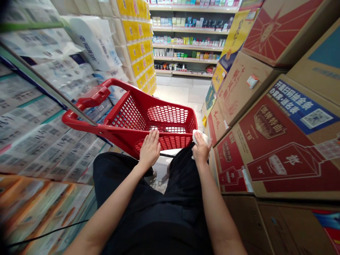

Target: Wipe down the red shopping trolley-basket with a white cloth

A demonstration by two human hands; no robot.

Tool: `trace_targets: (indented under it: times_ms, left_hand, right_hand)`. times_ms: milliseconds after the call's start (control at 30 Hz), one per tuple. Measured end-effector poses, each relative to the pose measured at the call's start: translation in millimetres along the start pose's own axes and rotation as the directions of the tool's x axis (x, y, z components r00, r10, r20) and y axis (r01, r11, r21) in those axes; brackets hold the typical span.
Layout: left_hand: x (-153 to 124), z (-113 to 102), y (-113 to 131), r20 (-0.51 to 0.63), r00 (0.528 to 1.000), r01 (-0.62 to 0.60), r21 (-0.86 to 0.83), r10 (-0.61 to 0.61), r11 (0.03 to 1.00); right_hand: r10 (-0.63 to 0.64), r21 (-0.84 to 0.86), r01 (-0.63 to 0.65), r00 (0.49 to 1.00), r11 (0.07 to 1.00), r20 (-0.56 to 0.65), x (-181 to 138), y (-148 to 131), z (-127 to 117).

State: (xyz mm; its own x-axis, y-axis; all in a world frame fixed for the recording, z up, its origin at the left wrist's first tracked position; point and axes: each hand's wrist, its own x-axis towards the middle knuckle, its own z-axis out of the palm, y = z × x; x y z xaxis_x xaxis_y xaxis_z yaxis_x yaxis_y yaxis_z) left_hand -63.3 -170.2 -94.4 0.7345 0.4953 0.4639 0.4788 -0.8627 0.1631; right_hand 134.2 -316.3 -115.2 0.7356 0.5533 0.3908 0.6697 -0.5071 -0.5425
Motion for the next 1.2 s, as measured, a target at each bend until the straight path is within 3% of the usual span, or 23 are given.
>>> trace_targets:
  times_ms: [133,267,367,433,533,667,767,833,900,1067,1133,1200]
  left_hand:
    - [0.0,-0.2,0.1,0.000,1.000,-0.006,0.001,0.006,1.000]
    - [-0.5,0.2,-0.5,0.009,1.000,-0.004,0.014,0.004,1.000]
    - [-0.9,0.7,-0.9,0.014,1.000,-0.006,0.019,0.006,1.000]
    - [-0.9,0.5,-0.9,0.011,1.000,-0.005,0.020,0.004,1.000]
    - [-0.6,-0.5,-0.3,0.001,1.000,-0.001,0.015,0.001,1.000]
    - [-0.1,-1.9,0.3,0.009,1.000,0.001,0.009,-0.001,1.000]
    - [-0.1,-1.8,0.4,0.014,1.000,0.004,0.007,-0.004,1.000]
    - [-0.3,-1.2,0.4,0.011,1.000,0.004,0.008,-0.004,1.000]
    - [-0.6,-0.6,0.1,0.006,1.000,0.003,0.009,-0.003,1.000]
    - [-1.6,-0.7,-1.9,0.033,0.999,-0.012,0.020,0.011,1.000]
    - [-1.6,-1.4,-2.3,0.043,0.999,-0.018,0.031,0.017,0.999]
    - [-1.3,-2.1,-1.9,0.035,0.999,-0.010,0.039,0.009,0.999]
  right_hand:
    - [-0.030,-0.063,0.032,0.999,0.997,0.032,-3.5,-42.6,9.7]
    - [-0.189,-0.005,0.191,0.972,0.982,0.143,-15.3,-108.4,29.8]
    - [-0.279,0.044,0.276,0.942,0.960,0.187,-20.8,-131.2,38.7]
    - [-0.324,0.051,0.320,0.926,0.946,0.191,-21.5,-125.8,38.2]
    - [-0.334,0.022,0.335,0.928,0.942,0.164,-18.9,-91.5,29.4]
    - [-0.183,-0.018,0.185,0.980,0.983,0.078,-9.7,-31.5,13.3]
    - [-0.033,0.002,0.033,0.999,0.999,0.034,-2.2,-12.2,7.3]
    - [0.028,0.002,-0.028,0.999,1.000,0.020,-0.6,-22.1,9.4]
    - [0.004,-0.011,-0.004,0.999,1.000,0.033,-3.3,-48.2,17.1]
    - [-0.261,0.024,0.261,0.955,0.965,0.139,-20.1,-124.2,43.3]
    - [-0.323,0.036,0.322,0.935,0.946,0.145,-23.7,-132.8,46.1]
    - [-0.370,0.033,0.370,0.916,0.929,0.152,-23.2,-122.8,42.2]
